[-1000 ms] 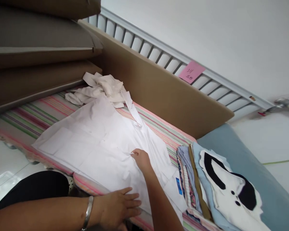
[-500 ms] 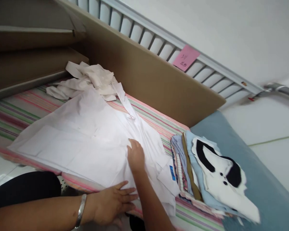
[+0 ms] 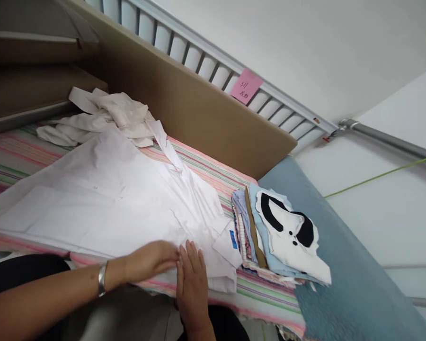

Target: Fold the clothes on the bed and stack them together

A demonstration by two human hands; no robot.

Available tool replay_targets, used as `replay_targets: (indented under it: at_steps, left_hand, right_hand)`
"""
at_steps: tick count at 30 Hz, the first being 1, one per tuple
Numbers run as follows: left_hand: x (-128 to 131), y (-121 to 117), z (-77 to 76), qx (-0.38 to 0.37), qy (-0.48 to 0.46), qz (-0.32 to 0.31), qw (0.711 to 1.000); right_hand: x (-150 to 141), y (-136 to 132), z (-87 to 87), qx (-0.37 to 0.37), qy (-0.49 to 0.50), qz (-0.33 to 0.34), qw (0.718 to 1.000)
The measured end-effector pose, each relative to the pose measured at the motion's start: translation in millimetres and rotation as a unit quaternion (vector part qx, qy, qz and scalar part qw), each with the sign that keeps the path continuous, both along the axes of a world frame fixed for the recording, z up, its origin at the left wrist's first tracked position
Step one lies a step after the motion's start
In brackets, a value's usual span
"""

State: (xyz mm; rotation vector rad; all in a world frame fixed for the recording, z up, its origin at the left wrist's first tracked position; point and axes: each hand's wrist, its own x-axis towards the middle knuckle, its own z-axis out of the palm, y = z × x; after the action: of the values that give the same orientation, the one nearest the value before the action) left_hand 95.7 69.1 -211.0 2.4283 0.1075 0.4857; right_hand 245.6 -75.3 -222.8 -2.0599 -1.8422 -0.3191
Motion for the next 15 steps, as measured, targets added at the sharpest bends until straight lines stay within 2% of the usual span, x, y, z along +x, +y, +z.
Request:
replay_targets:
  at_steps: [3, 5, 8, 12, 15]
  left_hand:
    - [15, 29, -1.9, 0.015, 0.004, 0.100, 0.995]
    - [23, 42, -9.6, 0.056, 0.014, 0.113, 0.992]
    - [29, 48, -26.2, 0.110, 0.040, 0.107, 0.987]
    - [29, 51, -44.1, 0.142, 0.057, 0.135, 0.979]
    - [30, 55, -45.6, 0.142, 0.075, 0.137, 0.977]
  right_hand:
    - [-6, -6, -1.7, 0.000, -0.013, -0.012, 1.000]
    - [-6, -4, -5.3, -0.015, -0.021, -0.004, 1.000]
    - [-2, -3, -14.0, -0.068, -0.030, 0.011, 0.997]
    - [10, -18, -33.4, -0.077, -0.055, -0.108, 0.990]
    - [23, -36, -49.3, -0.061, -0.071, -0.161, 0.983]
